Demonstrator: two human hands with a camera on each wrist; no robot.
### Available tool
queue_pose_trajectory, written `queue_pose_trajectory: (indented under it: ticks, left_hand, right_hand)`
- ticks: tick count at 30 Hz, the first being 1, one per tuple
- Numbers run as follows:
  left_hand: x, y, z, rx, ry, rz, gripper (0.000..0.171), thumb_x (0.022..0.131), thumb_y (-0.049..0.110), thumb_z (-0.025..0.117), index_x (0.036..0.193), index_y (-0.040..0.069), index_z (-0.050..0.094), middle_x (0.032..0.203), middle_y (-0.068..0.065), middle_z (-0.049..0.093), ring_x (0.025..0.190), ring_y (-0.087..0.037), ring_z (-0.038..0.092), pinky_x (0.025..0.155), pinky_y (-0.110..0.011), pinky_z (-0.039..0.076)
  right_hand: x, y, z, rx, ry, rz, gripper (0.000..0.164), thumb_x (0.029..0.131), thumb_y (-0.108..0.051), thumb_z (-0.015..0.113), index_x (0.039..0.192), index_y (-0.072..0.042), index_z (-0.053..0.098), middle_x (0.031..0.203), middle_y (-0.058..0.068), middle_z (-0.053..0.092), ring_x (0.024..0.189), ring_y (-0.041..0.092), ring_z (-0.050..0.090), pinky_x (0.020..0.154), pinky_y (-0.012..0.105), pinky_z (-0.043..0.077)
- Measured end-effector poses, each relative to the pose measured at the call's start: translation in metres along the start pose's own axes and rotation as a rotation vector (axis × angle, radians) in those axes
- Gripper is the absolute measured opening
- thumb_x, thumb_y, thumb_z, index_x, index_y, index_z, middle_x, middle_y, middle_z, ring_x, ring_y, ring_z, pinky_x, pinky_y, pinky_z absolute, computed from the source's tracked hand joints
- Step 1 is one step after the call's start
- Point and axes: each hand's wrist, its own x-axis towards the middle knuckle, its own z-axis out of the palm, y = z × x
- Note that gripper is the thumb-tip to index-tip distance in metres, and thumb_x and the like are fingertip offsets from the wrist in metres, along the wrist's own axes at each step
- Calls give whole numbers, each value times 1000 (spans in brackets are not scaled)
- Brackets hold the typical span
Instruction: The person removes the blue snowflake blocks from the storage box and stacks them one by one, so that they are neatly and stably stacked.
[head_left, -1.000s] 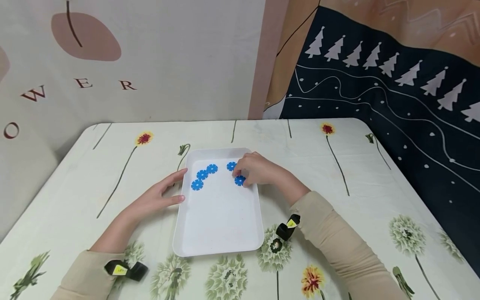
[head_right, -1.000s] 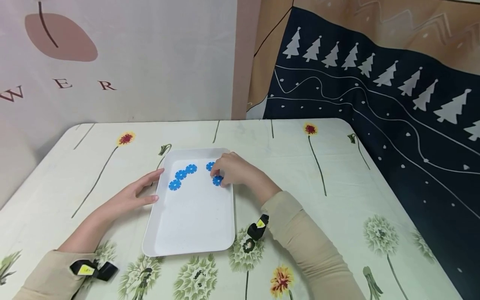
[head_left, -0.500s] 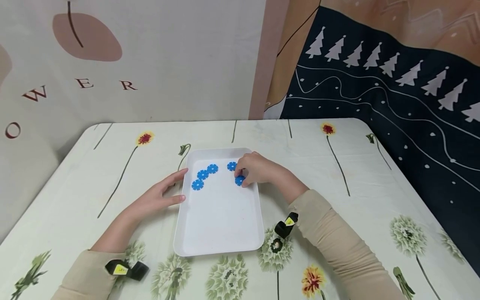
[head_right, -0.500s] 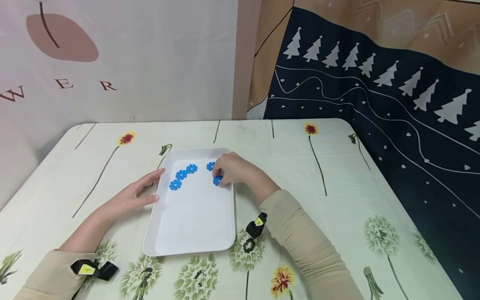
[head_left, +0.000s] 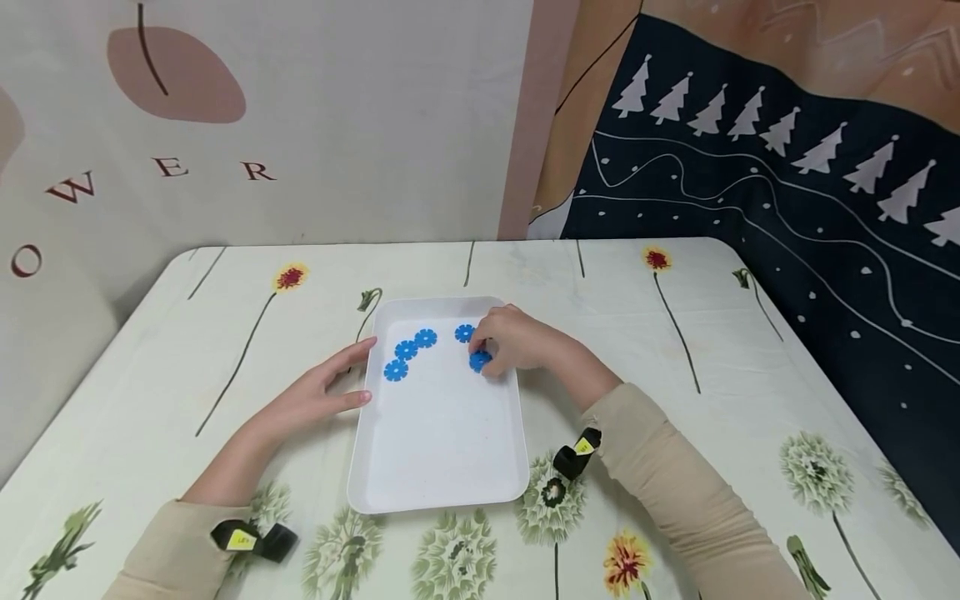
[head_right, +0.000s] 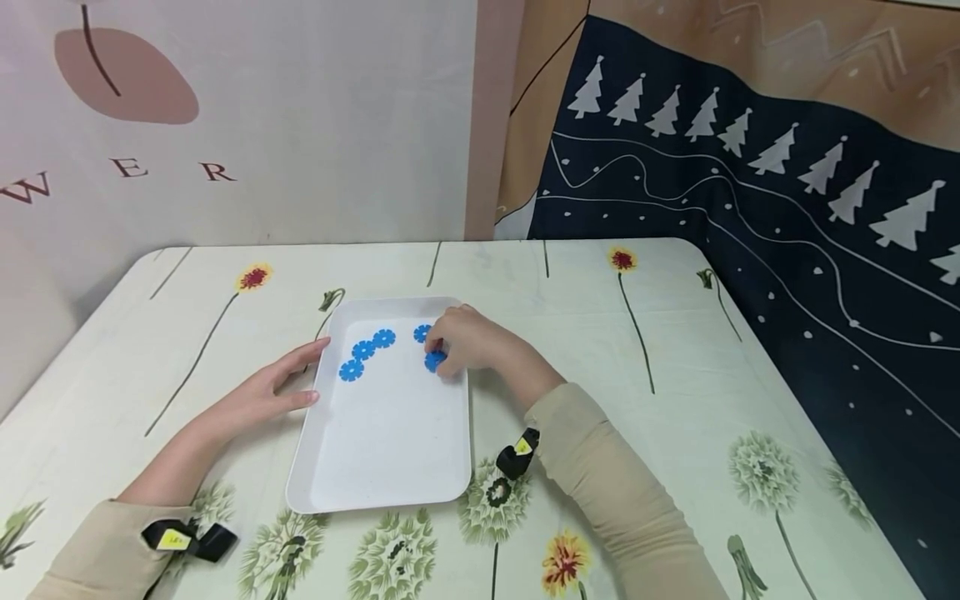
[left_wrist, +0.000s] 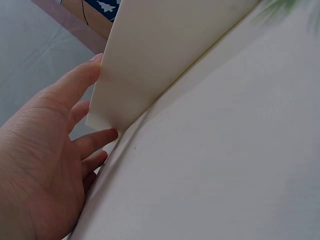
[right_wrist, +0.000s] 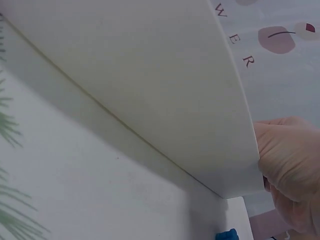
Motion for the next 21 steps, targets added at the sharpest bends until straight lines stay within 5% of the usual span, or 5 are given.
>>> queue_pose_trajectory:
  ticks: [9, 21]
  left_hand:
    - [0, -1, 0, -3, 1, 11, 77, 88, 26, 71, 152, 20, 28, 153, -14, 28, 140, -38, 21, 106, -61, 20]
    - [1, -2, 1, -10, 2, 16, 76, 89, 25, 70, 152, 20, 28, 153, -14, 28, 140, -37, 21, 107, -61, 19]
  right_hand:
    - [-7, 1, 1, 45, 73, -95, 32, 81, -19, 76, 111, -8, 72, 107, 2, 68, 104, 20, 52, 100, 41, 33]
    - [-27, 2, -3, 174, 230, -77, 31, 80, -14, 76, 111, -8, 72, 112, 6, 64, 109, 23, 49, 94, 38, 41]
